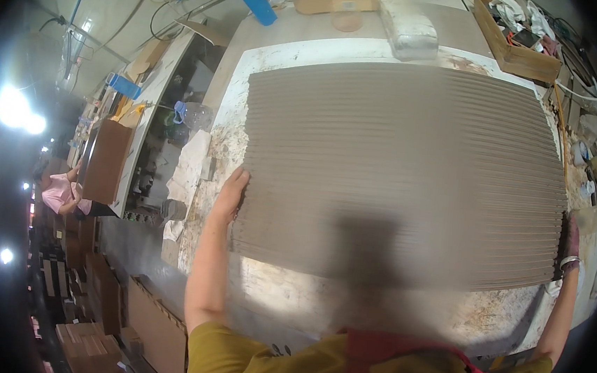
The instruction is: The person wipes a large slatted wooden panel with a cloth and then uses a small handheld block to scrub localized areas of the slats.
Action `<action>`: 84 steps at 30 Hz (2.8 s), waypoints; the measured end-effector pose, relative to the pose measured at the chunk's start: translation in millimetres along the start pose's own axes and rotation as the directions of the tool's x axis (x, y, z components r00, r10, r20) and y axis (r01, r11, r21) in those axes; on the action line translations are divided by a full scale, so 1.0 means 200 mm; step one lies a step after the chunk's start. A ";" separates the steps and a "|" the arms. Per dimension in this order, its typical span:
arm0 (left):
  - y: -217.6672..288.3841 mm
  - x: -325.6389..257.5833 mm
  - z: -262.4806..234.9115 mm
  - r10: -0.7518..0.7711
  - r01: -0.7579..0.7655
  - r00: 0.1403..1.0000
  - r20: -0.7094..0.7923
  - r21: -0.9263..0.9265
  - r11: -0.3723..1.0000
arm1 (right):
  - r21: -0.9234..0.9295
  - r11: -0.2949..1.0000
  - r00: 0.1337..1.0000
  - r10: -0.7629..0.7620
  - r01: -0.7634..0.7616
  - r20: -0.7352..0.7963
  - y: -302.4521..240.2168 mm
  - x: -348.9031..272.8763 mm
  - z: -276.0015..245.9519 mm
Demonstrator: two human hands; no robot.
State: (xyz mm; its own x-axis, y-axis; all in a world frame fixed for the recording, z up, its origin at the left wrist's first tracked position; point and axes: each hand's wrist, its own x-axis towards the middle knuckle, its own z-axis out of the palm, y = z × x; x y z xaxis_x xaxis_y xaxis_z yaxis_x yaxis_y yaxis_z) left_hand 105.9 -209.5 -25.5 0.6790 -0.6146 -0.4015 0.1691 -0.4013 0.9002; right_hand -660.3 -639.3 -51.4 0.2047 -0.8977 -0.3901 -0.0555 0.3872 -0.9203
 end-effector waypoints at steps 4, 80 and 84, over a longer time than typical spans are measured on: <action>0.00 0.26 -0.18 0.072 -0.064 0.994 -0.085 0.086 0.994 | -0.561 0.746 0.892 -0.450 0.359 -0.028 -0.11 0.08 0.22; 0.73 1.25 1.47 0.626 -0.555 0.658 0.419 0.832 0.027 | -0.910 -0.177 0.677 -0.618 0.375 0.399 -0.36 1.08 1.93; 0.79 1.23 1.44 0.512 -0.452 0.770 0.380 0.892 0.019 | -0.906 -0.137 0.652 -0.652 0.401 0.387 -0.39 1.03 1.94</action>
State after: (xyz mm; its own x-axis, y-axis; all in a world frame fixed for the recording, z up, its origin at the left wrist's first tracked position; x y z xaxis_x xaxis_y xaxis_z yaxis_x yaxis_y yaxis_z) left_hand 93.2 -619.5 -30.0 0.3381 -0.9370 0.0879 -0.9410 -0.3350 0.0482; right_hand -234.1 -772.9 -48.7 0.5481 -0.7561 0.3575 -0.7954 -0.6035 -0.0568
